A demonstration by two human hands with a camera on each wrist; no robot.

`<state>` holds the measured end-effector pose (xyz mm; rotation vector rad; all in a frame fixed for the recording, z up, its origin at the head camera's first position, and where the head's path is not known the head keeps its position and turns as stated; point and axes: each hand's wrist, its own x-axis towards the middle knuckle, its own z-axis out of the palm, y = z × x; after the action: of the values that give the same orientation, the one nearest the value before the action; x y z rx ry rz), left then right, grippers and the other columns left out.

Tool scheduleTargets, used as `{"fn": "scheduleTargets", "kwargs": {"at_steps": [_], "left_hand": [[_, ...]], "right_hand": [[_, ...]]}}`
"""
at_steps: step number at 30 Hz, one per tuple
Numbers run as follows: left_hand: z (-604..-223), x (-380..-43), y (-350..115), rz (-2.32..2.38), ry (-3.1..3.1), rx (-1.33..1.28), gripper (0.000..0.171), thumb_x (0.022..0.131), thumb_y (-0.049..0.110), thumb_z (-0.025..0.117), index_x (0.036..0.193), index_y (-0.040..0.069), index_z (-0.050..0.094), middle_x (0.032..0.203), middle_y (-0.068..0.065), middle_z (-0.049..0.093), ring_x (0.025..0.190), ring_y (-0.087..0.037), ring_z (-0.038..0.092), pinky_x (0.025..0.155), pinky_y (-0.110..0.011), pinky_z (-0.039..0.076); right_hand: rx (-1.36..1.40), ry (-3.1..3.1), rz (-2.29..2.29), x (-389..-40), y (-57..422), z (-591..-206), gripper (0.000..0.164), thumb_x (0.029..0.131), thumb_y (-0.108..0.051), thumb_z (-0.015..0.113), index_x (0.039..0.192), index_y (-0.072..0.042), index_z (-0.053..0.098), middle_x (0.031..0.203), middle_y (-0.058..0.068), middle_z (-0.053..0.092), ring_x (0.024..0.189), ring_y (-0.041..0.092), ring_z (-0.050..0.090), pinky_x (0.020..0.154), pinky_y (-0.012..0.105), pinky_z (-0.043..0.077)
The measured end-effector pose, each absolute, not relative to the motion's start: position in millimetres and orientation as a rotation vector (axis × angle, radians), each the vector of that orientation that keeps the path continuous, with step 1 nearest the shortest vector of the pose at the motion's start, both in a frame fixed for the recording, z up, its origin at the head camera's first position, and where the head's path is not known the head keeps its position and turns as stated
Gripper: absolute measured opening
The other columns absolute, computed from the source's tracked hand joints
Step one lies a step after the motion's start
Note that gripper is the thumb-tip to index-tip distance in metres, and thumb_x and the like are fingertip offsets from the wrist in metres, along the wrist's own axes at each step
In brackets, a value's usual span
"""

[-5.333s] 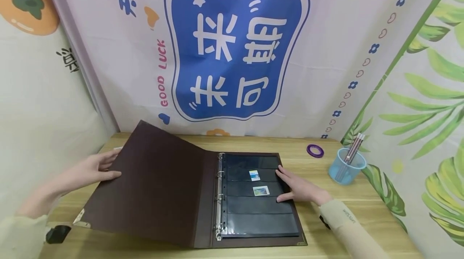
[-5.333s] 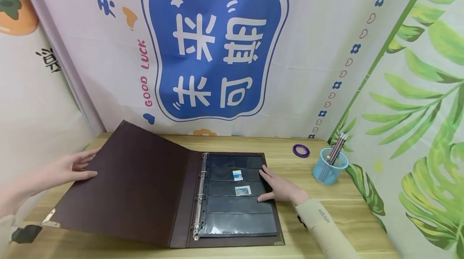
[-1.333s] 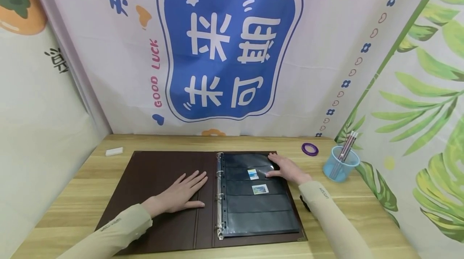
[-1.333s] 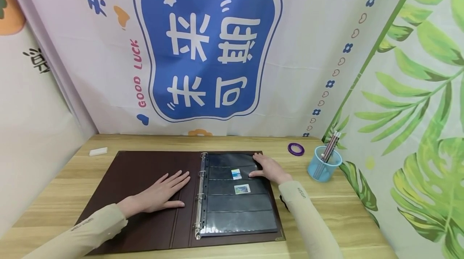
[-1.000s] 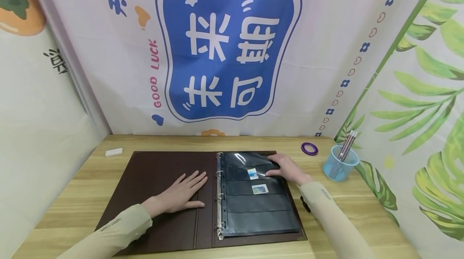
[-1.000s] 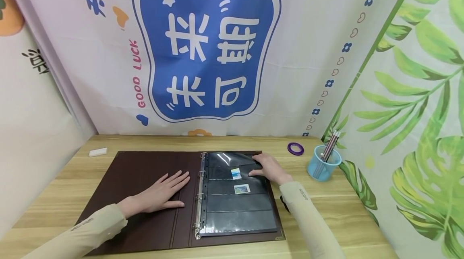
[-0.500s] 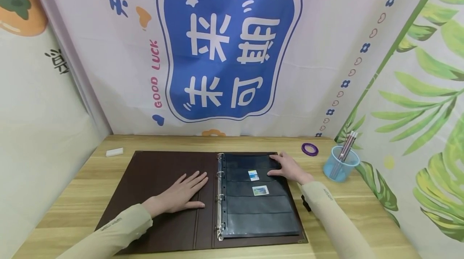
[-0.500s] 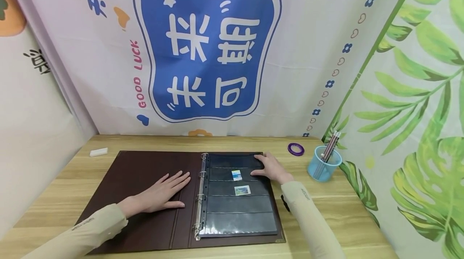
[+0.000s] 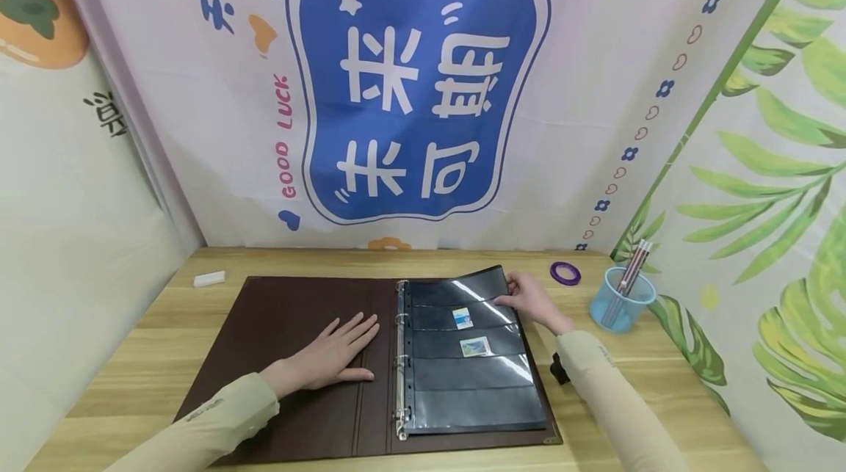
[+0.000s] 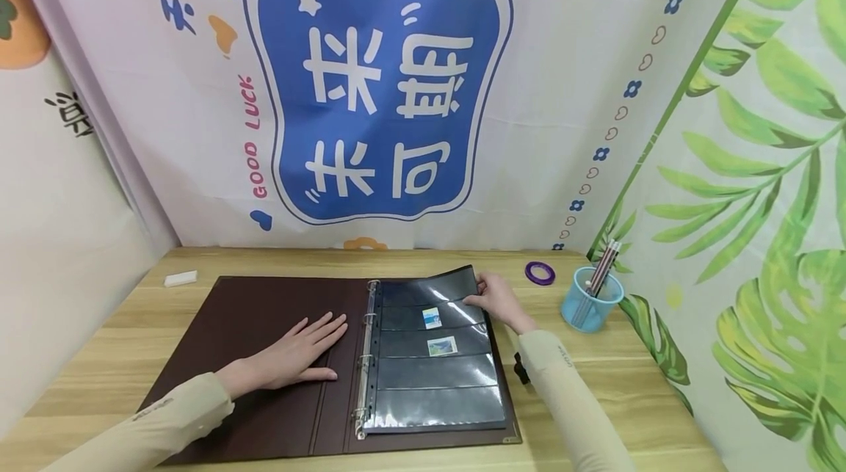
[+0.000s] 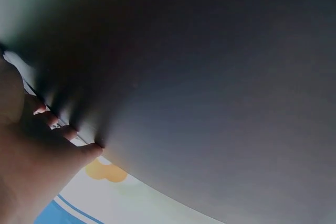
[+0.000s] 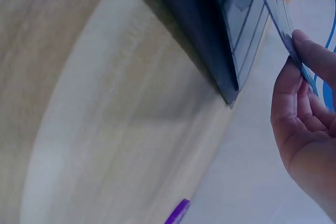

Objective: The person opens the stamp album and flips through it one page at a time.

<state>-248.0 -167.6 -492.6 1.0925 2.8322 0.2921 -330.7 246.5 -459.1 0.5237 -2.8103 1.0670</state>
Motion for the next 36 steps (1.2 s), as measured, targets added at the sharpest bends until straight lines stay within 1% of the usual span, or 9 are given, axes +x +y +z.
{"fn": "scheduleTargets", "kwargs": {"at_steps": [3,10,13,17,20,22,27,32,36], "left_hand": [[-493.2,-248.0,-167.6,0.281,2.84,1.086,0.084,0.096,0.061,0.049,0.156,0.006,0.031,0.164,-0.015,0.026,0.151,-0.041,0.025,0.115,-0.069,0.025],[-492.7,-247.1,-166.2,0.28,2.84,1.084,0.084,0.095,0.061,0.05,0.156,0.005,0.031,0.164,-0.016,0.025,0.151,-0.042,0.024,0.114,-0.069,0.025],[-491.6,-246.3,-166.0,0.29,2.835,1.085,0.084,0.096,0.06,0.051,0.156,0.005,0.031,0.164,-0.016,0.026,0.151,-0.042,0.025,0.114,-0.069,0.026],[-490.7,-246.1,-166.3,0.297,2.832,1.08,0.084,0.096,0.06,0.051,0.156,0.005,0.031,0.164,-0.016,0.025,0.151,-0.042,0.024,0.114,-0.069,0.025],[-490.4,-246.6,-166.7,0.307,2.825,1.073,0.084,0.096,0.06,0.051,0.156,0.005,0.031,0.164,-0.016,0.025,0.151,-0.042,0.024,0.114,-0.069,0.024],[-490.2,-247.0,-167.0,0.325,2.817,1.067,0.085,0.096,0.06,0.051,0.156,0.004,0.031,0.164,-0.016,0.025,0.151,-0.042,0.023,0.115,-0.07,0.023],[-490.0,-247.7,-167.9,0.38,2.804,1.058,0.086,0.095,0.059,0.054,0.155,0.002,0.031,0.164,-0.017,0.025,0.152,-0.042,0.022,0.115,-0.071,0.021],[-490.3,-248.2,-168.6,0.402,2.798,1.061,0.086,0.095,0.057,0.055,0.155,0.002,0.03,0.164,-0.018,0.025,0.152,-0.042,0.021,0.115,-0.071,0.02],[-489.6,-248.2,-168.5,0.418,2.786,1.06,0.085,0.095,0.057,0.055,0.155,0.002,0.029,0.164,-0.017,0.024,0.152,-0.042,0.02,0.116,-0.071,0.02]], "right_hand": [[0.555,-2.835,1.017,-330.3,247.7,-454.2,0.024,0.084,-0.01,0.077,0.089,0.003,0.058,0.078,0.011,0.061,0.067,0.011,0.049,0.059,0.02,0.042],[0.606,-2.829,0.955,-333.3,246.7,-443.8,0.024,0.092,-0.01,0.068,0.078,-0.003,0.049,0.075,0.011,0.063,0.059,0.013,0.055,0.051,0.023,0.046],[0.636,-2.834,0.972,-334.4,245.7,-437.6,0.018,0.096,-0.009,0.063,0.082,-0.001,0.054,0.074,0.019,0.067,0.051,0.016,0.058,0.05,0.032,0.054],[0.647,-2.873,1.008,-334.8,242.3,-422.4,0.018,0.1,-0.012,0.057,0.098,0.007,0.058,0.07,0.019,0.064,0.046,0.02,0.059,0.05,0.04,0.057],[0.643,-2.91,1.033,-334.1,238.7,-407.2,0.025,0.102,-0.013,0.053,0.111,0.01,0.058,0.067,0.011,0.061,0.047,0.018,0.058,0.05,0.036,0.057],[0.643,-2.941,1.078,-333.6,236.0,-396.3,0.024,0.104,-0.014,0.051,0.107,0.009,0.057,0.063,0.004,0.054,0.048,0.016,0.055,0.05,0.031,0.056],[0.638,-2.975,1.305,-332.5,228.2,-371.6,0.026,0.106,-0.017,0.046,0.085,-0.001,0.045,0.06,-0.004,0.035,0.051,0.012,0.043,0.05,0.024,0.054],[0.606,-2.938,1.596,-333.4,220.3,-358.1,0.026,0.108,-0.023,0.043,0.09,-0.004,0.046,0.062,-0.006,0.035,0.053,0.008,0.04,0.052,0.021,0.049],[0.555,-2.874,1.821,-333.3,212.9,-352.1,0.03,0.108,-0.025,0.042,0.085,-0.007,0.041,0.06,-0.007,0.029,0.05,0.007,0.033,0.051,0.022,0.04]]}}
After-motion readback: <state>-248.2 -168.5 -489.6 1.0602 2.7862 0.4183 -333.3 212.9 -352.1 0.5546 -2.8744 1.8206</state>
